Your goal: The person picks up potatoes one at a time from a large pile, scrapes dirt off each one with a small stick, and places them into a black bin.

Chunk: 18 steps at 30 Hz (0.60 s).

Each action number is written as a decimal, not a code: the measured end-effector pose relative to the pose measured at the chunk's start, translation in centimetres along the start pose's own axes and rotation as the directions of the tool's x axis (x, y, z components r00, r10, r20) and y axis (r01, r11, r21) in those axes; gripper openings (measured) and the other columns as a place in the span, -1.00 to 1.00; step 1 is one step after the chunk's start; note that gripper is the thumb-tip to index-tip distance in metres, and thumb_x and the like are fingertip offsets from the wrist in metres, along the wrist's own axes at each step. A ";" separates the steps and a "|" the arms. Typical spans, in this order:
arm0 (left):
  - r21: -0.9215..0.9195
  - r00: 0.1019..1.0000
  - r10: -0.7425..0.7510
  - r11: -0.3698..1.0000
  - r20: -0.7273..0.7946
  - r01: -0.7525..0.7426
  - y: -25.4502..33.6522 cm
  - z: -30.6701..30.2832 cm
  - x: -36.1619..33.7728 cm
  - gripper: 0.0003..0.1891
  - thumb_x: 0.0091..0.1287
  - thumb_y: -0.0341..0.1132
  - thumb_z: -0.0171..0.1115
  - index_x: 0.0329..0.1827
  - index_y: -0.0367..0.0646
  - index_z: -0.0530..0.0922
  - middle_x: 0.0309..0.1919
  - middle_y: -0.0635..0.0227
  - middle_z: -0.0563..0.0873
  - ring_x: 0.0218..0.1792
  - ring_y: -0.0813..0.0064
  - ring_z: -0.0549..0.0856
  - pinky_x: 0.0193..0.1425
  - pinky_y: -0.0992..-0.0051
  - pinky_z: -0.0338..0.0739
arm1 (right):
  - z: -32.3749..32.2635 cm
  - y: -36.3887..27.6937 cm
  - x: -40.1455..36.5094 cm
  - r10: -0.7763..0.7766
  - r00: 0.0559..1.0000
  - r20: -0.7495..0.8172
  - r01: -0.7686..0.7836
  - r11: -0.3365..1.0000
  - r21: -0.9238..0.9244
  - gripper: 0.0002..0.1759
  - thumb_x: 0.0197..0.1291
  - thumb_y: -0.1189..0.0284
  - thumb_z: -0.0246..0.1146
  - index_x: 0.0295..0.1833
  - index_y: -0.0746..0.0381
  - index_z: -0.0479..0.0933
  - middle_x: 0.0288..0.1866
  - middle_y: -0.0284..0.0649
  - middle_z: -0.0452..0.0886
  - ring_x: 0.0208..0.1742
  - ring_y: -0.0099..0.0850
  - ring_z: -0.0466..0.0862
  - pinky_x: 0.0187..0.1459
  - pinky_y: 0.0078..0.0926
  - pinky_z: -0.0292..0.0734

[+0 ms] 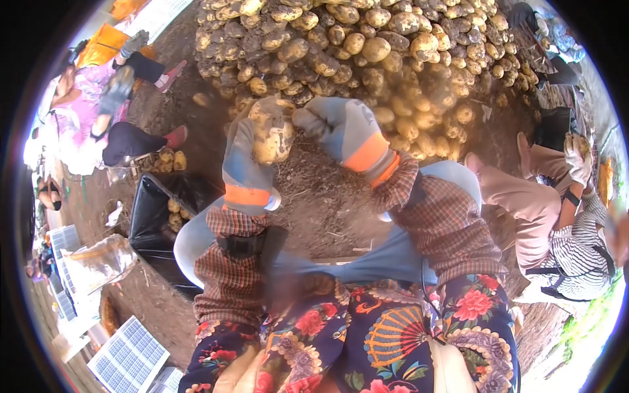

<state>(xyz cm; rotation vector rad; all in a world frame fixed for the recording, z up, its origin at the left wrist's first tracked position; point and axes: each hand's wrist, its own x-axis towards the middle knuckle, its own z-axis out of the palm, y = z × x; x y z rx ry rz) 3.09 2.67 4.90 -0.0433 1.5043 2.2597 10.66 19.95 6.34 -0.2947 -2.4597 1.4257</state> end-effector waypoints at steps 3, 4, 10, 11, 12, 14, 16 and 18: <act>0.006 0.998 0.067 0.998 0.002 -0.067 0.5 0.8 -0.4 -0.64 0.62 -0.24 0.12 0.38 -0.16 0.57 0.10 0.30 0.73 0.06 0.48 0.71 0.21 0.47 0.61 | 0.3 -0.3 0.0 -0.047 0.999 0.012 0.047 0.998 -0.042 -0.63 0.47 0.17 0.29 -0.24 0.27 0.66 -0.52 -0.09 0.54 -0.54 -0.29 0.43 -0.44 -0.25 0.40; -0.017 0.998 0.069 0.997 -0.009 -0.069 0.7 1.1 -0.6 -0.64 0.59 -0.28 0.16 0.38 -0.12 0.59 0.06 0.31 0.74 0.02 0.49 0.72 0.19 0.50 0.62 | 0.1 -0.5 -0.5 -0.121 0.992 0.044 0.121 0.992 0.021 -0.64 0.44 0.15 0.32 -0.25 0.25 0.65 -0.48 -0.07 0.59 -0.51 -0.17 0.44 -0.43 -0.25 0.43; -0.007 0.997 0.067 0.998 0.046 -0.067 0.4 0.2 0.1 -0.63 0.60 -0.30 0.12 0.39 -0.18 0.58 0.16 0.23 0.73 0.10 0.46 0.71 0.25 0.49 0.61 | 0.0 0.5 0.5 -0.312 0.949 -0.049 0.306 0.947 -0.102 -0.77 0.38 0.25 0.36 -0.18 0.21 0.70 -0.40 -0.10 0.67 -0.43 -0.26 0.70 -0.39 -0.25 0.54; 0.006 0.989 0.104 0.994 0.102 -0.105 0.0 -0.1 0.2 -0.63 0.60 -0.29 0.13 0.39 -0.19 0.57 0.16 0.22 0.73 0.10 0.45 0.71 0.24 0.49 0.62 | -0.6 0.7 1.3 -0.252 0.960 -0.125 0.246 0.967 -0.058 -0.78 0.38 0.27 0.36 -0.17 0.21 0.71 -0.41 -0.10 0.67 -0.44 -0.28 0.71 -0.40 -0.24 0.54; 0.018 0.977 0.140 0.989 0.160 -0.145 -0.1 -0.4 0.0 -0.62 0.60 -0.29 0.14 0.39 -0.21 0.56 0.15 0.22 0.73 0.09 0.45 0.72 0.23 0.49 0.62 | -0.8 1.1 2.0 -0.198 0.962 -0.188 0.187 0.979 -0.078 -0.82 0.38 0.32 0.36 -0.17 0.22 0.72 -0.47 -0.08 0.62 -0.50 -0.28 0.59 -0.42 -0.25 0.48; -0.035 0.969 0.128 0.992 0.210 -0.123 -0.1 -0.5 0.0 -0.60 0.59 -0.27 0.17 0.40 -0.23 0.54 0.14 0.22 0.73 0.08 0.45 0.72 0.21 0.48 0.63 | -1.3 1.4 1.5 -0.147 0.965 -0.216 0.121 0.984 -0.128 -0.82 0.37 0.33 0.36 -0.16 0.22 0.72 -0.50 -0.06 0.58 -0.52 -0.27 0.52 -0.43 -0.24 0.44; -0.182 0.985 0.041 0.983 0.168 -0.010 0.3 0.5 -0.6 -0.57 0.57 -0.25 0.20 0.41 -0.25 0.52 0.13 0.23 0.73 0.06 0.46 0.72 0.18 0.47 0.64 | -1.3 0.4 1.2 -0.184 0.955 -0.231 0.169 0.982 -0.084 -0.76 0.40 0.28 0.36 -0.22 0.24 0.69 -0.52 -0.03 0.53 -0.54 -0.22 0.42 -0.44 -0.25 0.37; -0.159 0.959 0.006 0.986 0.284 0.041 0.3 -0.4 0.0 -0.54 0.51 -0.33 0.25 0.42 -0.28 0.49 0.15 0.21 0.71 0.08 0.43 0.72 0.14 0.45 0.67 | -1.3 -0.4 0.7 -0.268 0.960 -0.083 0.260 0.961 -0.097 -0.71 0.43 0.25 0.32 -0.26 0.25 0.66 -0.51 -0.04 0.53 -0.54 -0.18 0.46 -0.43 -0.22 0.39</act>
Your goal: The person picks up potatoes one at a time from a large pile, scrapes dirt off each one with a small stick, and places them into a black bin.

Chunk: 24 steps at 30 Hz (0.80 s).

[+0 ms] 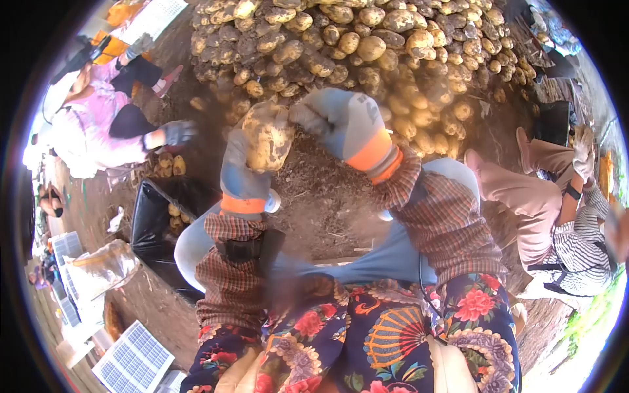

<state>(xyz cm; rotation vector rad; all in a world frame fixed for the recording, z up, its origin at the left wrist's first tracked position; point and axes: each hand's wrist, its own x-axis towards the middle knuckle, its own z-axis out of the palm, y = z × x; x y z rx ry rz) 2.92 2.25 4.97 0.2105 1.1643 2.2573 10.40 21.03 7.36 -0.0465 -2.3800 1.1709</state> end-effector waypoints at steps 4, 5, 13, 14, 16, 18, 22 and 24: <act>0.320 1.000 -0.025 0.947 0.004 0.022 0.5 0.3 -0.4 -0.29 0.24 -0.40 0.41 0.48 -0.41 0.40 0.25 0.09 0.66 0.23 0.32 0.69 0.32 0.38 0.61 | 0.3 1.4 0.5 0.053 0.979 0.195 0.008 0.955 -0.297 -0.68 0.51 0.21 0.21 -0.24 0.18 0.67 -0.40 -0.08 0.66 -0.41 -0.12 0.66 -0.30 -0.18 0.56; 0.343 0.999 0.029 0.939 0.042 -0.042 0.6 0.4 -0.8 -0.26 0.20 -0.43 0.41 0.48 -0.42 0.39 0.25 0.08 0.67 0.22 0.30 0.70 0.31 0.37 0.62 | 0.2 1.4 0.5 0.053 0.988 0.142 -0.001 0.939 -0.344 -0.70 0.51 0.20 0.21 -0.20 0.15 0.70 -0.36 -0.09 0.71 -0.36 -0.13 0.71 -0.26 -0.19 0.60; 0.741 0.979 0.181 0.643 0.096 -0.192 1.3 -0.7 -0.4 -0.24 0.11 -0.57 0.39 0.48 -0.40 0.40 0.22 0.10 0.69 0.20 0.33 0.71 0.27 0.39 0.66 | 0.1 1.5 -0.1 -0.133 0.991 0.012 0.134 0.986 -0.097 -0.74 0.43 0.22 0.31 -0.22 0.14 0.75 -0.48 -0.22 0.68 -0.50 -0.33 0.65 -0.43 -0.33 0.59; 0.788 0.975 0.190 0.581 0.112 -0.204 1.2 -0.8 -0.3 -0.24 0.12 -0.58 0.38 0.49 -0.38 0.40 0.23 0.11 0.69 0.20 0.33 0.71 0.26 0.40 0.66 | 0.6 1.6 -0.2 -0.155 0.986 0.059 0.160 0.983 -0.088 -0.74 0.43 0.22 0.32 -0.24 0.15 0.75 -0.50 -0.23 0.66 -0.52 -0.33 0.62 -0.44 -0.34 0.57; 0.734 0.976 0.156 0.644 0.150 -0.215 1.0 -0.6 -0.9 -0.24 0.14 -0.51 0.44 0.49 -0.29 0.41 0.25 0.13 0.66 0.19 0.28 0.71 0.25 0.36 0.68 | 0.6 1.9 -0.7 -0.049 0.997 0.061 0.056 0.991 -0.123 -0.73 0.45 0.23 0.31 -0.25 0.16 0.73 -0.51 -0.21 0.64 -0.52 -0.32 0.61 -0.43 -0.34 0.55; 0.488 0.972 0.119 0.848 0.203 -0.206 0.8 -0.4 -0.9 -0.23 0.17 -0.38 0.57 0.48 -0.14 0.43 0.28 0.14 0.63 0.15 0.19 0.72 0.24 0.28 0.72 | -0.4 3.4 1.1 0.163 0.986 -0.037 -0.167 0.965 -0.201 -0.72 0.48 0.23 0.27 -0.22 0.18 0.70 -0.47 -0.18 0.66 -0.49 -0.28 0.62 -0.39 -0.32 0.54; -0.150 0.995 -0.095 0.984 0.027 0.098 0.4 -0.5 -0.4 -0.53 0.51 -0.35 0.22 0.45 -0.13 0.40 0.27 0.08 0.60 0.16 0.14 0.73 0.16 0.26 0.78 | 0.4 2.2 0.1 0.216 0.969 -0.118 -0.227 0.970 -0.087 -0.75 0.47 0.27 0.27 -0.19 0.21 0.69 -0.40 -0.12 0.67 -0.44 -0.26 0.65 -0.35 -0.31 0.54; -0.126 0.997 -0.076 0.989 0.028 0.079 0.4 -0.9 -0.1 -0.49 0.54 -0.23 0.22 0.48 -0.20 0.38 0.30 0.09 0.61 0.18 0.18 0.72 0.16 0.26 0.75 | 1.1 1.1 -0.4 0.052 0.996 -0.076 -0.049 0.998 0.038 -0.74 0.46 0.26 0.28 -0.20 0.21 0.69 -0.38 -0.11 0.66 -0.42 -0.24 0.67 -0.36 -0.28 0.54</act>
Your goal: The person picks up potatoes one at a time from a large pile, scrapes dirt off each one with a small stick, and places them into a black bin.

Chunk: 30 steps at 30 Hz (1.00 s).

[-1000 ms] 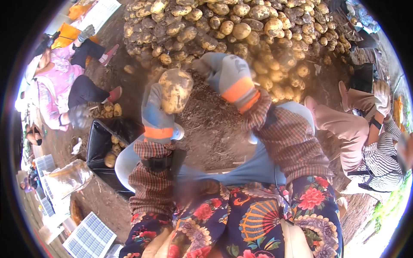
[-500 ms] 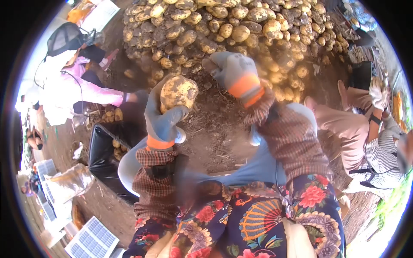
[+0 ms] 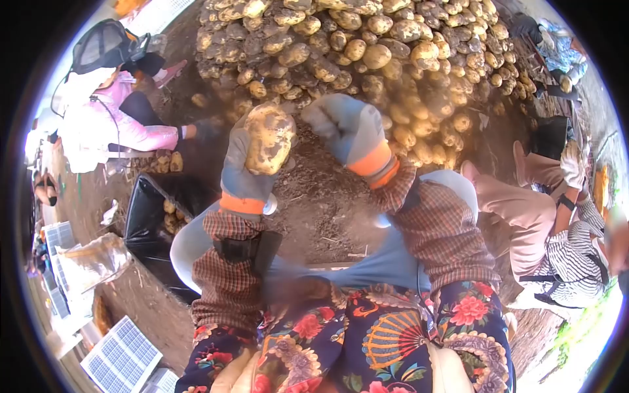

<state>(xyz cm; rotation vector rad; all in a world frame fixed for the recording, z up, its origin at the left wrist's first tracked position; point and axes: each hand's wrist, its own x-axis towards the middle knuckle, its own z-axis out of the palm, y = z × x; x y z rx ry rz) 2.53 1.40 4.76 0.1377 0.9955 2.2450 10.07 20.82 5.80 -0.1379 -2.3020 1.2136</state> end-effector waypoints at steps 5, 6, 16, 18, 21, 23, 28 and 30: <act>0.058 0.958 0.114 0.993 -0.264 -0.102 -1.7 -0.3 0.5 -0.51 0.58 -0.13 0.16 0.45 -0.22 0.43 0.22 0.16 0.69 0.16 0.26 0.72 0.19 0.24 0.71 | 0.6 -0.8 -1.3 -0.141 0.837 0.529 0.302 0.925 -0.230 -0.87 0.35 0.39 0.26 -0.06 0.09 0.69 -0.25 -0.29 0.73 -0.27 -0.24 0.72 -0.27 -0.28 0.62; -0.026 0.958 -0.019 1.000 -0.287 0.012 -0.9 0.1 0.4 -0.52 0.59 -0.11 0.15 0.42 -0.22 0.45 0.20 0.16 0.70 0.16 0.24 0.72 0.20 0.23 0.70 | 0.7 -1.1 -1.9 -0.201 0.837 0.509 0.348 0.913 -0.212 -0.82 0.34 0.36 0.28 0.00 0.06 0.69 -0.22 -0.31 0.73 -0.22 -0.29 0.74 -0.24 -0.30 0.64; -0.341 0.951 -0.302 0.902 -0.061 0.265 -1.0 -1.7 0.5 -0.37 0.51 0.27 0.07 0.34 -0.06 0.57 0.12 0.20 0.77 0.09 0.10 0.75 0.09 0.15 0.67 | 0.0 -0.7 -0.1 0.058 0.978 0.202 -0.085 0.988 0.129 -0.75 0.49 0.34 0.24 -0.10 0.30 0.70 -0.41 -0.09 0.64 -0.38 -0.38 0.63 -0.34 -0.37 0.53; -0.322 0.955 -0.297 0.905 -0.010 0.278 -1.4 -2.5 0.5 -0.36 0.50 0.29 0.08 0.35 -0.05 0.57 0.14 0.20 0.76 0.11 0.09 0.74 0.09 0.14 0.67 | 0.1 -0.8 0.0 0.018 0.978 0.208 -0.039 0.995 0.096 -0.79 0.47 0.38 0.22 -0.10 0.28 0.70 -0.41 -0.08 0.63 -0.38 -0.30 0.64 -0.32 -0.33 0.54; -0.301 0.966 -0.254 0.926 -0.044 0.230 -1.4 -2.4 0.6 -0.34 0.50 0.28 0.08 0.36 -0.08 0.56 0.16 0.18 0.75 0.14 0.07 0.72 0.11 0.10 0.67 | -0.3 0.1 0.2 -0.003 0.925 0.380 -0.016 0.999 0.047 -0.83 0.43 0.44 0.22 -0.07 0.24 0.70 -0.36 -0.08 0.65 -0.33 -0.23 0.66 -0.26 -0.32 0.57; -0.297 0.974 -0.176 0.946 -0.144 0.127 -1.5 -1.3 0.6 -0.34 0.50 0.27 0.08 0.36 -0.10 0.56 0.17 0.16 0.75 0.15 0.05 0.72 0.12 0.07 0.67 | 0.1 1.2 -1.0 -0.210 0.850 0.483 0.159 0.977 0.145 -0.82 0.39 0.46 0.24 0.01 0.22 0.68 -0.22 -0.10 0.69 -0.22 -0.24 0.70 -0.20 -0.36 0.61; -0.216 0.979 -0.125 0.972 -0.163 0.088 -1.8 -2.6 1.2 -0.34 0.51 0.26 0.08 0.35 -0.15 0.55 0.17 0.10 0.74 0.15 0.05 0.71 0.14 0.03 0.68 | 1.0 1.8 -2.9 -0.250 0.863 0.438 0.207 0.968 0.144 -0.74 0.31 0.51 0.33 0.10 0.27 0.66 -0.12 -0.25 0.74 -0.12 -0.36 0.75 -0.13 -0.48 0.70; -0.289 0.992 -0.116 0.952 -0.047 0.097 -2.2 -3.2 1.1 -0.35 0.52 0.24 0.08 0.34 -0.16 0.55 0.16 0.09 0.73 0.14 0.06 0.71 0.15 0.02 0.68 | 0.1 1.9 -1.3 -0.021 0.922 0.386 -0.062 0.977 0.202 -0.84 0.35 0.49 0.33 -0.02 0.28 0.72 -0.25 -0.27 0.75 -0.29 -0.39 0.73 -0.28 -0.52 0.64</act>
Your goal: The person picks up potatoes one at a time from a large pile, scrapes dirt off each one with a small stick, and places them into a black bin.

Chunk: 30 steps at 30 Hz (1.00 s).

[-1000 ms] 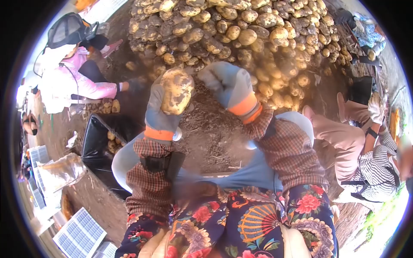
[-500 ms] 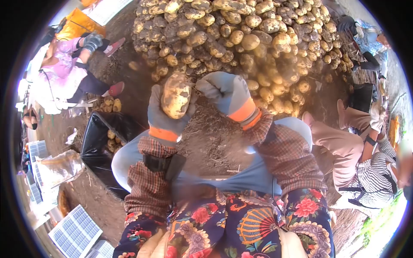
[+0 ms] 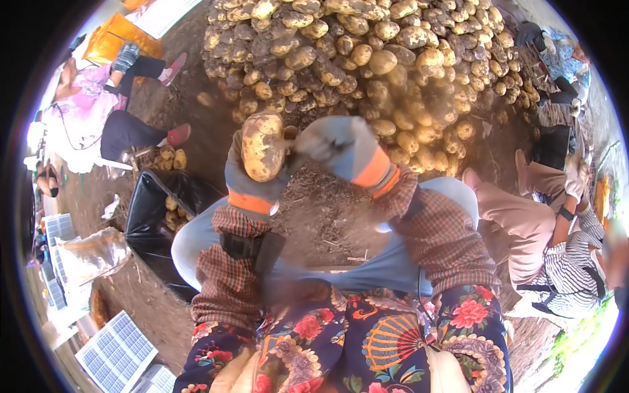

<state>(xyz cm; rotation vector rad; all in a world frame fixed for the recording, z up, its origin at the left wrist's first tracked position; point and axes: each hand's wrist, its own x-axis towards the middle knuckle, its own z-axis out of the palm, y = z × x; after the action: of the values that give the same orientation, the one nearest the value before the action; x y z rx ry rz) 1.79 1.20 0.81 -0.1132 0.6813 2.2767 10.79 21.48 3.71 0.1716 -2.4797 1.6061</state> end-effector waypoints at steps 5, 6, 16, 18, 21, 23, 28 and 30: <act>-0.006 0.971 -0.152 0.988 0.185 0.156 0.1 1.3 -1.0 -0.42 0.54 0.13 0.18 0.32 -0.21 0.53 0.06 0.21 0.74 0.05 0.24 0.75 0.13 0.20 0.74 | 0.7 -1.8 1.3 -0.005 0.977 -0.214 0.024 0.996 0.086 -0.75 0.47 0.35 0.28 -0.21 0.31 0.68 -0.45 -0.20 0.65 -0.45 -0.38 0.47 -0.38 -0.39 0.44; 0.053 0.991 -0.124 0.991 0.053 0.121 -0.4 1.8 -1.1 -0.44 0.56 0.10 0.17 0.34 -0.20 0.52 0.05 0.24 0.74 0.03 0.28 0.76 0.10 0.24 0.73 | 0.8 -1.7 1.4 -0.028 0.974 -0.225 0.038 0.998 0.040 -0.73 0.48 0.34 0.27 -0.24 0.31 0.67 -0.49 -0.19 0.62 -0.47 -0.37 0.41 -0.39 -0.37 0.41; 0.177 0.983 -0.109 0.975 -0.149 0.135 0.9 3.6 -1.5 -0.57 0.60 0.04 0.15 0.17 -0.17 0.60 -0.06 0.31 0.74 -0.07 0.36 0.75 0.03 0.33 0.70 | 2.0 0.2 -0.8 -0.145 0.976 0.165 0.206 0.863 -0.461 -0.85 0.39 0.32 0.31 -0.05 0.10 0.72 -0.23 -0.15 0.69 -0.24 -0.21 0.70 -0.20 -0.31 0.61; 0.183 0.988 -0.082 0.978 -0.129 0.105 0.5 3.4 -1.1 -0.59 0.60 0.02 0.15 0.14 -0.17 0.61 -0.08 0.33 0.74 -0.09 0.37 0.76 0.01 0.34 0.70 | 0.9 -3.3 -1.0 -0.095 0.925 0.368 0.262 0.860 -0.437 -0.76 0.28 0.36 0.36 0.05 0.01 0.72 -0.10 -0.22 0.70 -0.14 -0.27 0.71 -0.14 -0.34 0.64; 0.116 0.996 -0.033 0.992 -0.082 0.042 0.5 3.3 -0.9 -0.61 0.61 -0.01 0.13 0.14 -0.18 0.60 -0.07 0.32 0.75 -0.10 0.37 0.76 -0.01 0.37 0.71 | 1.6 0.2 -1.4 -0.079 0.989 0.127 0.073 0.996 0.052 -0.71 0.23 0.33 0.37 0.08 0.06 0.67 -0.15 -0.28 0.68 -0.16 -0.32 0.70 -0.19 -0.32 0.61; 0.041 0.992 -0.080 0.996 -0.098 0.084 0.3 2.5 -0.6 -0.62 0.59 -0.05 0.15 0.17 -0.20 0.58 -0.04 0.29 0.75 -0.09 0.36 0.76 0.00 0.39 0.73 | 1.0 0.6 -0.8 -0.021 0.997 0.071 0.025 0.998 -0.054 -0.63 0.20 0.31 0.38 0.13 0.10 0.64 -0.15 -0.31 0.68 -0.15 -0.35 0.70 -0.19 -0.32 0.61; -0.022 0.980 -0.147 0.988 0.135 0.152 1.1 2.1 -0.7 -0.38 0.49 0.18 0.20 0.31 -0.20 0.53 0.07 -0.01 0.70 0.01 0.05 0.73 0.06 0.09 0.71 | 1.3 -1.1 -1.9 -0.126 0.897 0.424 0.249 0.936 -0.248 -0.75 0.32 0.39 0.36 0.04 0.27 0.74 -0.09 -0.31 0.80 -0.09 -0.36 0.79 -0.13 -0.42 0.70; -0.016 0.993 -0.088 0.996 0.085 0.090 1.3 1.7 -0.5 -0.33 0.43 0.22 0.24 0.31 -0.19 0.53 0.08 -0.02 0.69 0.06 0.01 0.71 0.09 -0.02 0.68 | 1.0 0.0 -1.9 -0.131 0.940 0.315 0.163 0.984 -0.077 -0.76 0.37 0.40 0.32 0.03 0.30 0.73 -0.14 -0.30 0.81 -0.11 -0.36 0.79 -0.16 -0.44 0.68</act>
<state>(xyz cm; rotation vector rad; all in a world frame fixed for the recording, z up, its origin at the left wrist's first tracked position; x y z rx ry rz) 1.42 0.98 3.00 -0.0559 0.5981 2.1903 12.52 20.55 2.88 0.6241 -2.6913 1.4845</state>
